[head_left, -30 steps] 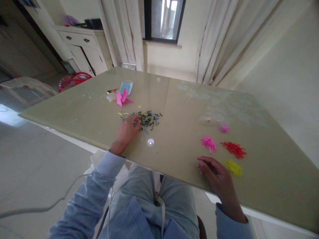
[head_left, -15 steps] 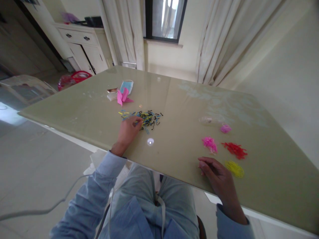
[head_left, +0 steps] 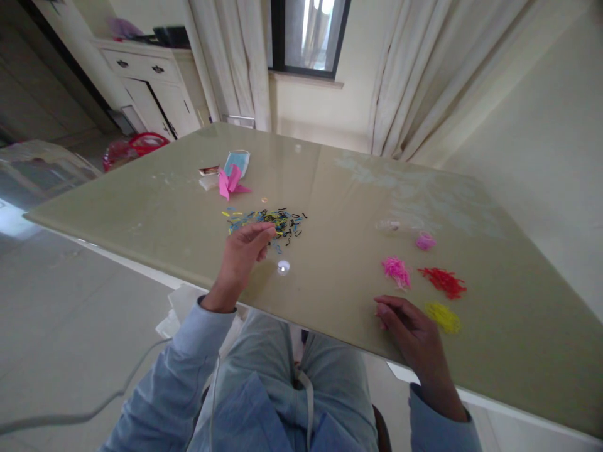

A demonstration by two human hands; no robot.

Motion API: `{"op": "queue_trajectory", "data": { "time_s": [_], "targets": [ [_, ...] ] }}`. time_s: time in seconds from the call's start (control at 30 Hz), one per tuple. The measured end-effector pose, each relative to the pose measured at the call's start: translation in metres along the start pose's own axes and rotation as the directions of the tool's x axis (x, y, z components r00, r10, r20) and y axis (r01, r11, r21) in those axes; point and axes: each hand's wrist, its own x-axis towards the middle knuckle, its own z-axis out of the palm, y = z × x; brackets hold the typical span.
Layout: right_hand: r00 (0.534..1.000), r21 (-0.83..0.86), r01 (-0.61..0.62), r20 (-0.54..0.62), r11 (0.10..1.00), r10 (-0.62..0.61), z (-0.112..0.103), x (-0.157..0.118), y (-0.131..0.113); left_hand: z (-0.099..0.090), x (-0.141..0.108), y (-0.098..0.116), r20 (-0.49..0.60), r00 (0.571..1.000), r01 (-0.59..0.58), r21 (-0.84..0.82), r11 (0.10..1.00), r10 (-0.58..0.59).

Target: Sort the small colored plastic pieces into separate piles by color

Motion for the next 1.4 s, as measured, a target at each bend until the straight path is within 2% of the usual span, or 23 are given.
{"op": "queue_trajectory", "data": {
  "time_s": [0.07,0.13,0.3,0.43,0.57,0.7,0.83,0.93,1.0,1.1,1.17,1.2,1.23,1.27,1.33,1.4],
  "targets": [
    [1.0,0.01,-0.012,-0.003,1.0,0.012,0.001,0.0,0.0,0.011,-0.013,0.003,0.08,0.994,0.087,-0.141,0.986,-0.076],
    [1.0,0.02,-0.014,-0.007,1.0,0.014,0.002,0.0,-0.001,0.024,-0.024,0.004,0.15,0.98,0.16,-0.216,0.963,-0.129],
    [1.0,0.068,-0.019,-0.003,0.998,0.019,0.004,0.0,-0.006,0.061,-0.047,0.004,0.275,0.941,0.277,-0.286,0.917,-0.198],
    [1.0,0.104,-0.027,0.001,0.994,0.028,0.005,-0.001,-0.008,0.086,-0.062,0.005,0.379,0.89,0.382,-0.314,0.869,-0.254],
    [1.0,0.102,-0.022,0.004,0.995,0.022,0.006,-0.002,-0.007,0.099,-0.072,0.007,0.408,0.862,0.446,-0.329,0.833,-0.3],
    [1.0,0.083,-0.008,0.008,0.996,0.007,0.006,-0.003,-0.004,0.104,-0.077,0.01,0.424,0.85,0.474,-0.354,0.807,-0.313],
    [1.0,0.076,0.011,0.011,0.997,-0.012,0.005,-0.003,-0.002,0.109,-0.081,0.012,0.464,0.82,0.522,-0.367,0.77,-0.334],
    [1.0,0.093,0.018,0.019,0.996,-0.019,0.006,-0.003,-0.003,0.118,-0.083,0.011,0.467,0.823,0.505,-0.34,0.794,-0.324],
    [0.999,0.085,0.031,0.023,0.996,-0.034,0.007,-0.003,-0.004,0.128,-0.082,0.008,0.457,0.844,0.442,-0.297,0.847,-0.28],
    [0.996,0.025,0.081,0.022,0.996,-0.082,0.008,-0.003,-0.006,0.15,-0.08,-0.001,0.444,0.879,0.272,-0.161,0.949,-0.176],
    [0.989,-0.027,0.142,0.045,0.99,-0.14,0.01,-0.003,-0.005,0.167,-0.08,-0.007,0.473,0.876,0.114,-0.02,0.993,-0.091],
    [0.984,-0.059,0.172,0.064,0.983,-0.168,0.011,-0.003,-0.004,0.176,-0.08,-0.009,0.507,0.861,0.014,0.053,0.999,-0.039],
    [0.977,-0.096,0.201,0.092,0.975,-0.192,0.012,-0.004,-0.003,0.185,-0.081,-0.011,0.555,0.831,-0.103,0.115,0.988,0.022],
    [0.971,-0.141,0.225,0.118,0.964,-0.21,0.013,-0.005,-0.001,0.193,-0.082,-0.012,0.616,0.783,-0.231,0.16,0.96,0.086],
    [0.961,-0.243,0.266,0.14,0.933,-0.238,0.015,-0.007,0.003,0.208,-0.084,-0.012,0.745,0.64,-0.475,0.191,0.859,0.188],
    [0.95,-0.311,0.306,0.157,0.9,-0.269,0.017,-0.01,0.005,0.221,-0.084,-0.011,0.854,0.475,-0.636,0.168,0.753,0.21]
  ]
}}
